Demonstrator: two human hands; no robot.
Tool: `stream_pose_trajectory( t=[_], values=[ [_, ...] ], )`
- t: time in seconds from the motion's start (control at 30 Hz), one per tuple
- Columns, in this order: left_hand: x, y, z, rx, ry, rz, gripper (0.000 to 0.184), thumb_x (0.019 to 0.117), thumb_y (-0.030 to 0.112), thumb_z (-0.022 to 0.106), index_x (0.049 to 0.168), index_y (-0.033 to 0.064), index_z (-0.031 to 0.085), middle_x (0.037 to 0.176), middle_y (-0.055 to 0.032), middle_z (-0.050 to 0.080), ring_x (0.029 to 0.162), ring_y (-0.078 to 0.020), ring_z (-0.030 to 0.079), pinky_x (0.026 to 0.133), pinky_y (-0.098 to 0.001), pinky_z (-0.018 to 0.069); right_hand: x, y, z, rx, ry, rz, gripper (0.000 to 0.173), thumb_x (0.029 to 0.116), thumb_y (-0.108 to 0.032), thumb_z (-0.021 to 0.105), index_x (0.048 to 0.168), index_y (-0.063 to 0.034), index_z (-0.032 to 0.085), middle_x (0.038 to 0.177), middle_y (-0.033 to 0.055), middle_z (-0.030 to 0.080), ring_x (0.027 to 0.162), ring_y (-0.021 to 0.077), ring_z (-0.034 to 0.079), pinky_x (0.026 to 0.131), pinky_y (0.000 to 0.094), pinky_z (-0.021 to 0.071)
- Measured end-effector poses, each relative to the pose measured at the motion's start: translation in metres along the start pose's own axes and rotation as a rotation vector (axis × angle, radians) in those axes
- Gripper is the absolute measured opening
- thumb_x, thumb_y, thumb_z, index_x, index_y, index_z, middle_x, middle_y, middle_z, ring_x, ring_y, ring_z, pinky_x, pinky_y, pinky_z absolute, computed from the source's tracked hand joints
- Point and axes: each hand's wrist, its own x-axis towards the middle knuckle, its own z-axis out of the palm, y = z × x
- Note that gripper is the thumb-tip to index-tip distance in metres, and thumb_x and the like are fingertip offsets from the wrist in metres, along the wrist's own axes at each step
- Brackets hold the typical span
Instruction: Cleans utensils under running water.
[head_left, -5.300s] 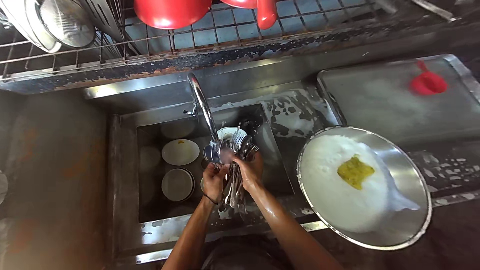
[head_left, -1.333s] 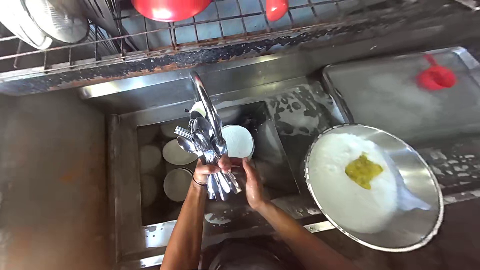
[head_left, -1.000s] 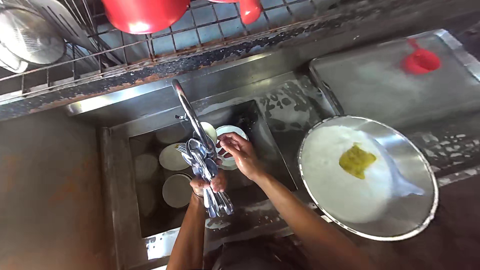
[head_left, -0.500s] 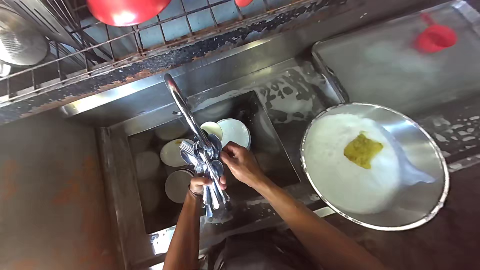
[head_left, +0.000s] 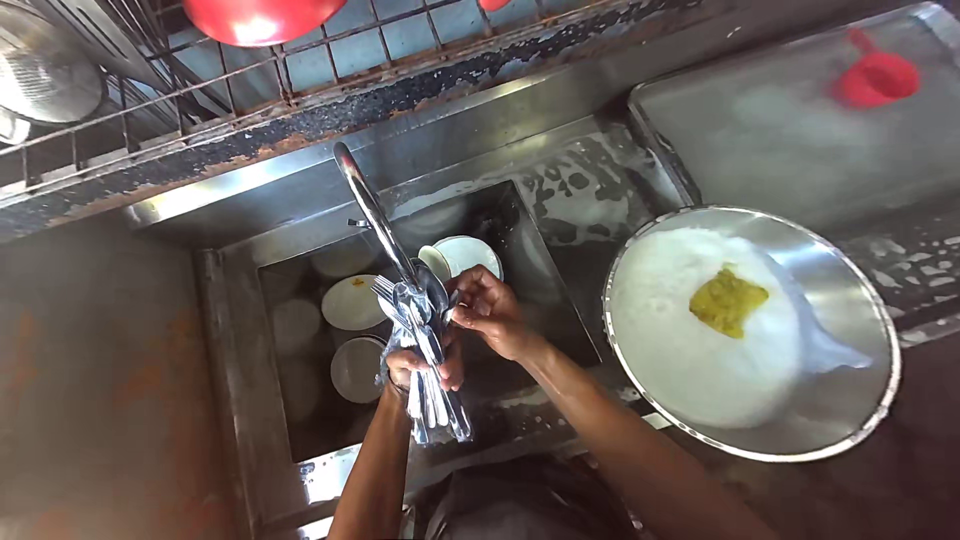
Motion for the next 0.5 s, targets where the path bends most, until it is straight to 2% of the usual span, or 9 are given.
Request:
stream_pose_trajectory(
  t=[0.1, 0.17, 0.2, 0.27, 0.33, 0.4, 0.43, 0.47, 0.5],
  values=[
    [-0.008, 0.001, -0.005, 0.147, 0.034, 0.110, 0.043, 0.0835, 0.031, 0.075, 0.119, 0.0089, 0.065, 0.092, -0.0070, 0.071, 0.084, -0.0222, 0.070, 0.081, -0.0423, 0.0575, 0.007, -0.002, 0.004, -0.202, 0.055, -0.043, 0.035, 0.0885, -0.006, 0.077, 0.119, -0.0026, 0.062, 0.103, 0.0090, 0.070, 0.083, 0.0138, 0.068, 0.073, 0.0279, 0.0597],
    [-0.015, 0.005, -0.002, 0.318, 0.129, 0.141, 0.036, 0.0857, 0.026, 0.073, 0.118, 0.0106, 0.069, 0.094, -0.0059, 0.074, 0.088, -0.0193, 0.072, 0.086, -0.0398, 0.0581, 0.012, 0.005, 0.005, -0.452, 0.079, -0.137, 0.018, 0.0913, -0.010, 0.077, 0.105, 0.0014, 0.072, 0.093, 0.0066, 0.069, 0.073, 0.0096, 0.064, 0.064, 0.0229, 0.0564],
    [-0.017, 0.007, 0.005, 0.400, 0.241, 0.152, 0.029, 0.0839, 0.021, 0.076, 0.111, 0.0110, 0.075, 0.093, -0.0066, 0.077, 0.086, -0.0181, 0.074, 0.085, -0.0373, 0.0606, 0.014, 0.008, 0.008, -0.586, 0.094, -0.156, 0.014, 0.0933, -0.013, 0.076, 0.097, -0.0002, 0.073, 0.088, 0.0048, 0.067, 0.070, 0.0080, 0.061, 0.062, 0.0214, 0.0545],
    [-0.021, 0.009, 0.007, 0.504, 0.435, 0.161, 0.028, 0.0775, 0.014, 0.082, 0.103, 0.0082, 0.073, 0.087, -0.0122, 0.075, 0.080, -0.0230, 0.074, 0.079, -0.0402, 0.0612, 0.019, 0.013, 0.018, -0.821, 0.140, -0.120, 0.025, 0.0992, -0.021, 0.068, 0.080, -0.0037, 0.067, 0.075, 0.0031, 0.060, 0.063, 0.0084, 0.055, 0.058, 0.0233, 0.0494],
    [-0.022, 0.011, 0.006, 0.564, 0.548, 0.182, 0.034, 0.0749, 0.010, 0.081, 0.108, 0.0075, 0.071, 0.088, -0.0158, 0.074, 0.078, -0.0261, 0.074, 0.077, -0.0421, 0.0616, 0.023, 0.019, 0.025, -0.900, 0.133, 0.030, 0.041, 0.1071, -0.028, 0.054, 0.074, -0.0043, 0.062, 0.069, 0.0047, 0.057, 0.063, 0.0130, 0.056, 0.060, 0.0318, 0.0493],
    [-0.020, 0.012, 0.009, 0.577, 0.607, 0.222, 0.036, 0.0781, 0.011, 0.080, 0.111, 0.0070, 0.068, 0.088, -0.0176, 0.072, 0.076, -0.0287, 0.073, 0.074, -0.0445, 0.0621, 0.026, 0.019, 0.025, -0.720, 0.125, 0.227, 0.053, 0.1121, -0.038, 0.038, 0.084, -0.0043, 0.068, 0.073, 0.0055, 0.064, 0.070, 0.0147, 0.064, 0.068, 0.0378, 0.0543],
    [-0.020, 0.012, 0.011, 0.564, 0.633, 0.241, 0.035, 0.0791, 0.012, 0.081, 0.111, 0.0074, 0.067, 0.086, -0.0172, 0.072, 0.074, -0.0285, 0.073, 0.073, -0.0444, 0.0622, 0.024, 0.020, 0.025, -0.590, 0.126, 0.291, 0.060, 0.1123, -0.045, 0.030, 0.095, -0.0044, 0.071, 0.082, 0.0062, 0.070, 0.078, 0.0147, 0.069, 0.075, 0.0385, 0.0588],
    [-0.019, 0.011, 0.014, 0.545, 0.667, 0.263, 0.035, 0.0795, 0.013, 0.081, 0.111, 0.0079, 0.067, 0.083, -0.0162, 0.072, 0.071, -0.0273, 0.072, 0.071, -0.0432, 0.0621, 0.020, 0.016, 0.027, -0.463, 0.114, 0.328, 0.061, 0.1115, -0.048, 0.028, 0.112, -0.0041, 0.070, 0.097, 0.0076, 0.072, 0.089, 0.0152, 0.070, 0.083, 0.0386, 0.0600],
    [-0.016, 0.010, 0.017, 0.542, 0.717, 0.291, 0.034, 0.0795, 0.012, 0.083, 0.110, 0.0082, 0.067, 0.081, -0.0146, 0.071, 0.067, -0.0248, 0.071, 0.067, -0.0407, 0.0620, 0.014, 0.011, 0.032, -0.401, 0.082, 0.337, 0.055, 0.1097, -0.050, 0.035, 0.133, -0.0074, 0.061, 0.116, 0.0078, 0.070, 0.101, 0.0145, 0.069, 0.090, 0.0381, 0.0589]
  ],
)
